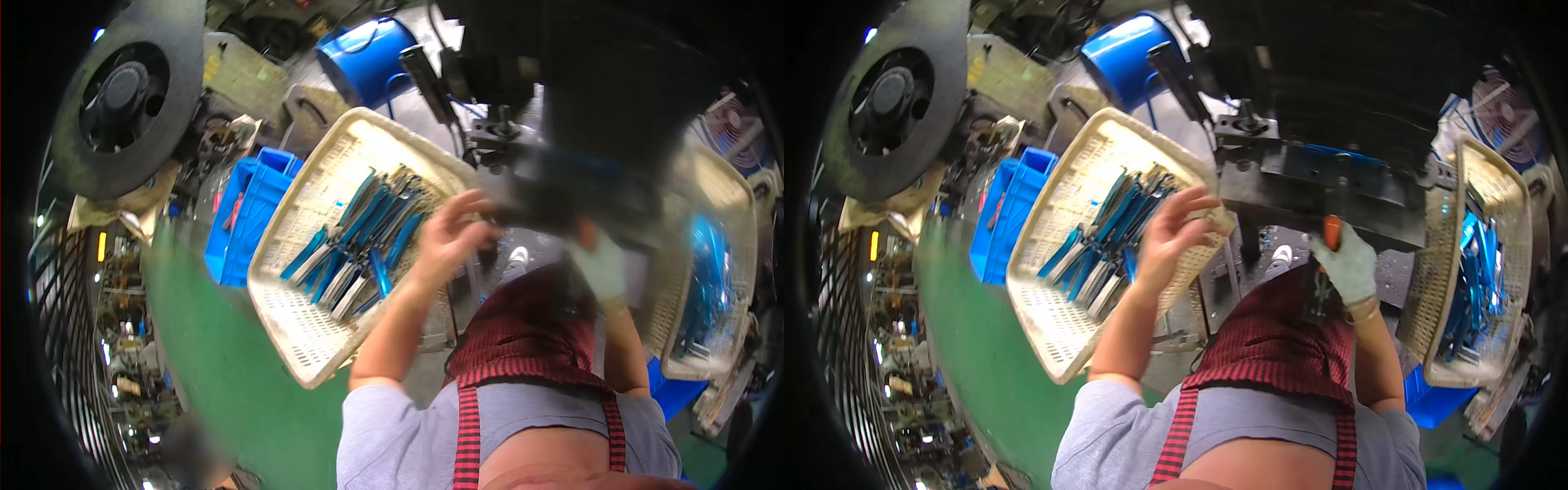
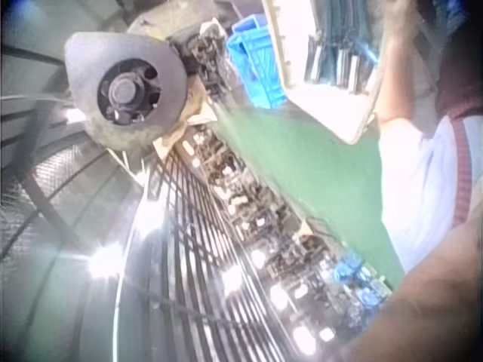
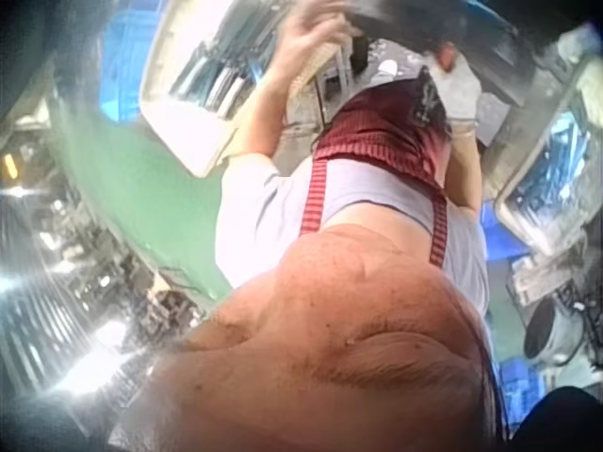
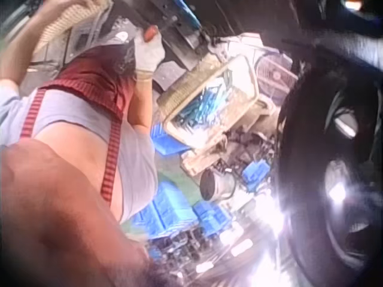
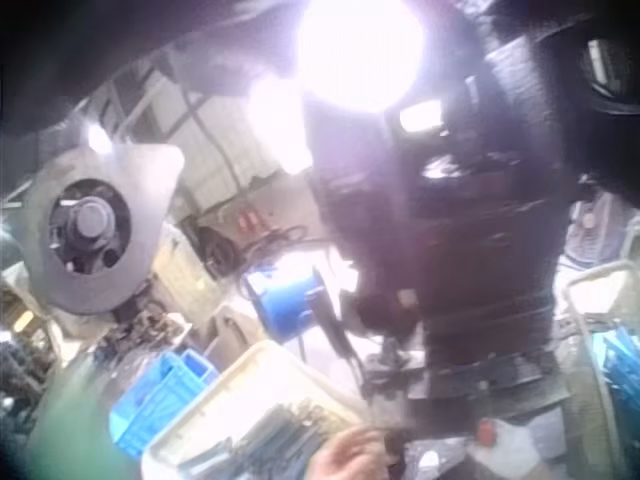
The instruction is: The person takes metal parts from a basket, inserts them one by one into a machine to press them, and places the finished parts into another container.
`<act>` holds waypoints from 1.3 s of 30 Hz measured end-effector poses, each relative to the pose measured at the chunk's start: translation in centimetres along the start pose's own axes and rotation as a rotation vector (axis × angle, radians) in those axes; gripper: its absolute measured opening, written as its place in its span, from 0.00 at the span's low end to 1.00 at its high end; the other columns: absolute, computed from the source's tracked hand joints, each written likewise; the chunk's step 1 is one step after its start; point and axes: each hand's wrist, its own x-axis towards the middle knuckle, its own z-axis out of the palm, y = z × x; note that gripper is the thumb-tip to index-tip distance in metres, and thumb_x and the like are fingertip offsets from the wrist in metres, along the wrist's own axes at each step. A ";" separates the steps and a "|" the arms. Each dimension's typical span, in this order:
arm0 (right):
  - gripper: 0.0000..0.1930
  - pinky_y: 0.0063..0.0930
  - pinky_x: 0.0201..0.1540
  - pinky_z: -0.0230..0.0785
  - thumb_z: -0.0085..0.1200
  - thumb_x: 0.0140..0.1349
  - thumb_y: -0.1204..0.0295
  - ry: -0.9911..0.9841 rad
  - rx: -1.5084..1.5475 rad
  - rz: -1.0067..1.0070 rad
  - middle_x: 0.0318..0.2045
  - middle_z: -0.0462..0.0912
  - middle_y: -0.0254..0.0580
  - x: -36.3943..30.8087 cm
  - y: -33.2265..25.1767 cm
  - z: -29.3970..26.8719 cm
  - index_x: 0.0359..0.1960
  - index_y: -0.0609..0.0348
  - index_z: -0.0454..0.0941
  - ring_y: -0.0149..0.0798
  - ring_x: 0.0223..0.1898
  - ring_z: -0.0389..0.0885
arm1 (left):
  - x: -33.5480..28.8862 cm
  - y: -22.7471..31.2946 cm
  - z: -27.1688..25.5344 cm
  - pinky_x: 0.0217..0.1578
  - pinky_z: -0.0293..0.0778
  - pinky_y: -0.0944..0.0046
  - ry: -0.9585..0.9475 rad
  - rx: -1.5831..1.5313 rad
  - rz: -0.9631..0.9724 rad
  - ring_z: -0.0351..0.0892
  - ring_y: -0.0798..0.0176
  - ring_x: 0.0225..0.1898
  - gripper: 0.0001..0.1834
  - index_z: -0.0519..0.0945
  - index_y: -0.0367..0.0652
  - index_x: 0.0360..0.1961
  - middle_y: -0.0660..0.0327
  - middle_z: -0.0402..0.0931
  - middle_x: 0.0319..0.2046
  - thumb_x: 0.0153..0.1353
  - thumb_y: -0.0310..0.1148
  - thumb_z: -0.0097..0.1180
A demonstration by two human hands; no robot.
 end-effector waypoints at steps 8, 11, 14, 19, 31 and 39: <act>0.17 0.27 0.23 0.66 0.56 0.47 0.63 0.148 0.134 -0.128 0.17 0.75 0.44 -0.5 1.6 0.8 0.34 0.63 0.73 0.38 0.18 0.75 | -4.5 -6.4 -22.7 0.38 0.72 0.59 -0.182 1.595 -0.431 0.72 0.55 0.41 0.21 0.73 0.50 0.39 0.59 0.70 0.41 0.37 0.26 0.55; 0.17 0.24 0.21 0.63 0.47 0.54 0.57 -0.302 0.854 -0.048 0.17 0.75 0.40 0.3 2.0 -1.0 0.31 0.60 0.74 0.34 0.18 0.74 | -8.1 -10.2 -24.6 0.36 0.72 0.59 -0.798 1.747 -0.367 0.69 0.53 0.42 0.26 0.66 0.55 0.47 0.57 0.60 0.50 0.43 0.22 0.48; 0.16 0.23 0.28 0.65 0.39 0.60 0.60 -0.011 1.015 0.219 0.23 0.75 0.36 3.4 4.5 -2.5 0.37 0.59 0.72 0.29 0.25 0.73 | -10.3 -11.4 -24.3 0.30 0.72 0.60 -0.703 1.748 -0.172 0.71 0.54 0.35 0.22 0.65 0.49 0.46 0.57 0.63 0.45 0.46 0.25 0.46; 0.15 0.36 0.34 0.67 0.45 0.51 0.60 0.220 -0.464 0.059 0.27 0.76 0.47 12.7 11.0 -1.2 0.33 0.56 0.74 0.45 0.31 0.75 | -7.9 -10.4 -22.8 0.33 0.71 0.58 -0.514 1.664 -0.115 0.73 0.57 0.37 0.15 0.74 0.48 0.35 0.60 0.74 0.36 0.41 0.27 0.50; 0.12 0.38 0.34 0.67 0.53 0.46 0.65 0.623 -0.559 0.206 0.27 0.76 0.54 -2.2 26.1 -17.2 0.27 0.61 0.74 0.52 0.31 0.75 | -5.0 3.9 -13.5 0.18 0.66 0.71 0.525 -0.274 -0.086 0.69 0.68 0.20 0.15 0.66 0.43 0.42 0.63 0.69 0.21 0.60 0.39 0.36; 0.23 0.36 0.34 0.68 0.46 0.52 0.55 0.223 -0.186 -0.235 0.36 0.75 0.49 -3.8 12.0 -12.3 0.43 0.59 0.65 0.49 0.37 0.74 | -1.4 -0.5 4.8 0.24 0.72 0.67 -0.082 -0.239 -0.346 0.72 0.66 0.23 0.17 0.65 0.40 0.47 0.61 0.71 0.23 0.55 0.30 0.45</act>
